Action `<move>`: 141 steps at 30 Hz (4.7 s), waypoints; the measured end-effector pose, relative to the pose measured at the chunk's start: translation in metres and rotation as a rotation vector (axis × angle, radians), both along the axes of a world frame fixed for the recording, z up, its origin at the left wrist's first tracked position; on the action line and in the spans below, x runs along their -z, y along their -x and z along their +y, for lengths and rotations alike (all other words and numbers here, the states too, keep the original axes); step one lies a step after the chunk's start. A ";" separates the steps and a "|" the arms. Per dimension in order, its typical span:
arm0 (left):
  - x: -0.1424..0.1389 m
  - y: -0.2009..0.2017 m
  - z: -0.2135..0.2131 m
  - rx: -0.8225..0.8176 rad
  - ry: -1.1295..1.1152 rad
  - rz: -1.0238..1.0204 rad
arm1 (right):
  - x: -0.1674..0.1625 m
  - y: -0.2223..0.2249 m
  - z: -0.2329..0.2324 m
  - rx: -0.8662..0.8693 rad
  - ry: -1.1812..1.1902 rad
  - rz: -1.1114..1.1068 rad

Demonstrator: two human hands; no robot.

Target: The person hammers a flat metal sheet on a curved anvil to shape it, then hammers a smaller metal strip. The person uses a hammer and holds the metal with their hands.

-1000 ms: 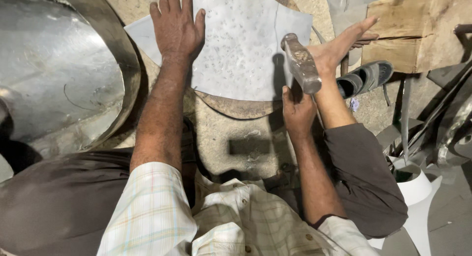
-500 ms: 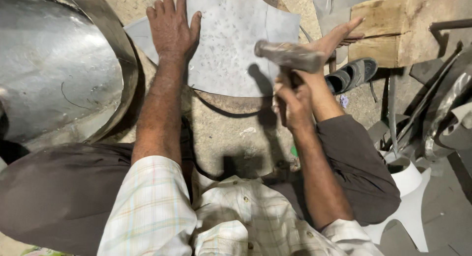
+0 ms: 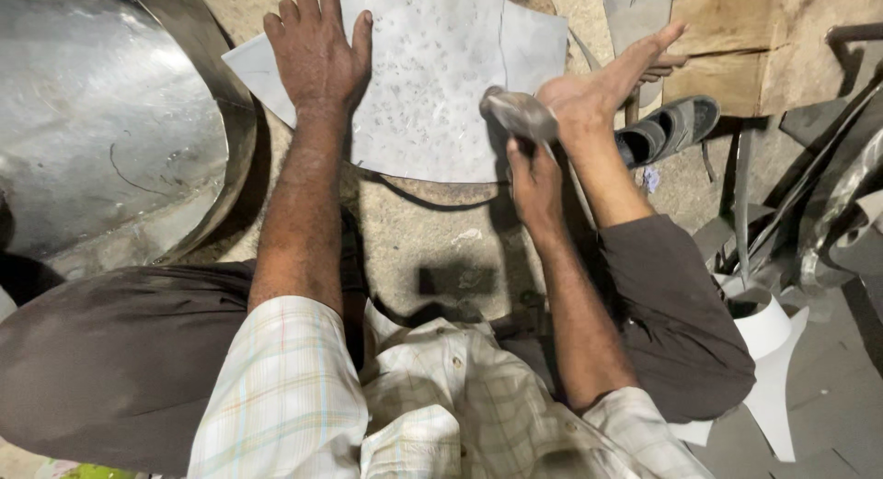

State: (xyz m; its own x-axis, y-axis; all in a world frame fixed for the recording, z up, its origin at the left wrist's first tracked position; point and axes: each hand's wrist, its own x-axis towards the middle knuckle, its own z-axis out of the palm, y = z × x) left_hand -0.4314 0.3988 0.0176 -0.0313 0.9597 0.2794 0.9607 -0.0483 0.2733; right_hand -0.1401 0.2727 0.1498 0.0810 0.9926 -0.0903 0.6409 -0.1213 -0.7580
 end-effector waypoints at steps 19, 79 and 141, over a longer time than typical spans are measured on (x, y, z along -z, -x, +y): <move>-0.006 -0.004 0.006 -0.092 0.131 -0.105 | -0.012 -0.022 -0.024 0.240 0.158 0.375; -0.027 -0.075 -0.048 -0.303 0.502 -0.162 | -0.164 -0.084 0.022 -0.056 -0.784 0.348; -0.044 -0.012 -0.049 -0.205 0.471 -0.078 | -0.002 0.023 0.002 0.157 0.355 0.427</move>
